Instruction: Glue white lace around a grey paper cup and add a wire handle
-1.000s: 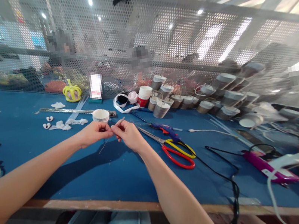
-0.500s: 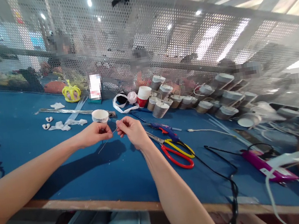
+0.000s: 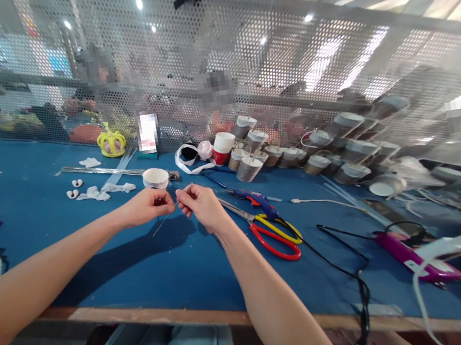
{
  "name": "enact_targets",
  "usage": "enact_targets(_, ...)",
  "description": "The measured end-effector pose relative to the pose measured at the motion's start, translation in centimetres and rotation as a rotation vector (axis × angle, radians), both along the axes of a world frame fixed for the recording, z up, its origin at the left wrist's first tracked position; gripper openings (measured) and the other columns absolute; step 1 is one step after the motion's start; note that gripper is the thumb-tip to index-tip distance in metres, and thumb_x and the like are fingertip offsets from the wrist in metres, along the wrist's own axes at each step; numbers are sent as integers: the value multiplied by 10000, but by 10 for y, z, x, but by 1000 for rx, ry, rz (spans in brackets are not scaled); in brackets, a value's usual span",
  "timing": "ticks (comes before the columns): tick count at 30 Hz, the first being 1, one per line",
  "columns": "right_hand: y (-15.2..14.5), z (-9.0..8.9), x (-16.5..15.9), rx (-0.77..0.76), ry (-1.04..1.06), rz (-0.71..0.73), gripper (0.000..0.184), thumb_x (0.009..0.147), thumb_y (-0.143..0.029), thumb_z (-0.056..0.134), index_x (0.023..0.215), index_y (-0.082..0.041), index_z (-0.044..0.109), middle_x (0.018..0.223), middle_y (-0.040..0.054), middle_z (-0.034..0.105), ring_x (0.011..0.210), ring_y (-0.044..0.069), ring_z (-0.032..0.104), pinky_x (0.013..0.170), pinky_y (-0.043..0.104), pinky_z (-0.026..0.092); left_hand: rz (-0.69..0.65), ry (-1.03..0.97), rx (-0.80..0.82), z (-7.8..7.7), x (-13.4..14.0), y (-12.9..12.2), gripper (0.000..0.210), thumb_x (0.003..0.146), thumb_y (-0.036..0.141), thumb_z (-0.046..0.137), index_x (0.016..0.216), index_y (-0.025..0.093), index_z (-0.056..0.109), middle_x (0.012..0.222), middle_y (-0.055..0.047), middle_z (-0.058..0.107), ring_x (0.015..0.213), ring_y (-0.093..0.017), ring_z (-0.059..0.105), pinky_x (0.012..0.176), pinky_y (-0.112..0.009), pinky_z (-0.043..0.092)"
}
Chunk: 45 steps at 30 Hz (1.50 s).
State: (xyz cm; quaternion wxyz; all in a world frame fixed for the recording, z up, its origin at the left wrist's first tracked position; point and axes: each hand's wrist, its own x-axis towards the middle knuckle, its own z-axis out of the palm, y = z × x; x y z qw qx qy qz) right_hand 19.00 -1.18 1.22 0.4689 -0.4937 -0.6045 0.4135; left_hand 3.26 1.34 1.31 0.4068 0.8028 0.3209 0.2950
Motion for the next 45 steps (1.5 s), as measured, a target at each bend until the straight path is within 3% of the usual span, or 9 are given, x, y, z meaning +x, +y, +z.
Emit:
enact_targets(8,1,-1,-2,-42,49,-9,360,622,-497,622,609,-154,514,518,-31,529,421,58,448,403,199,355,33,21,81,-3,1,3,94,665,190,522,646,110,568,583,11,553,549,-77,449,539,-205,368)
enact_targets(15,-3,4,-2,8,-39,71,282,643,-413,636,660,-159,516,529,-44,520,479,73,480,464,213,395,8,-65,-86,-4,0,3,151,662,260,541,626,113,552,560,32,499,528,-65,409,528,-202,327)
enact_targets(21,-2,3,0,62,-98,47,260,690,-405,591,663,-167,491,546,-45,510,465,71,463,446,214,380,-44,-39,-61,-1,-3,6,155,675,251,520,693,110,581,647,1,565,591,-83,467,595,-216,367)
enact_targets(29,-1,0,0,106,-200,32,231,727,-384,545,674,-173,469,530,-50,482,447,74,443,443,218,373,42,96,102,1,-3,6,138,675,211,506,674,105,595,620,-6,585,575,-96,495,548,-201,367)
enact_targets(40,-1,-1,-6,187,-404,-129,209,751,-341,502,618,-186,458,471,-39,472,417,93,427,438,235,337,170,78,112,-6,4,4,128,639,241,564,623,114,566,583,1,568,551,-95,484,517,-202,354)
enact_targets(45,-4,-1,-8,158,-277,-90,241,734,-381,526,612,-186,457,480,-43,469,423,86,419,430,227,341,160,4,36,-8,5,2,131,632,231,554,567,124,515,531,29,499,520,-76,429,507,-204,322)
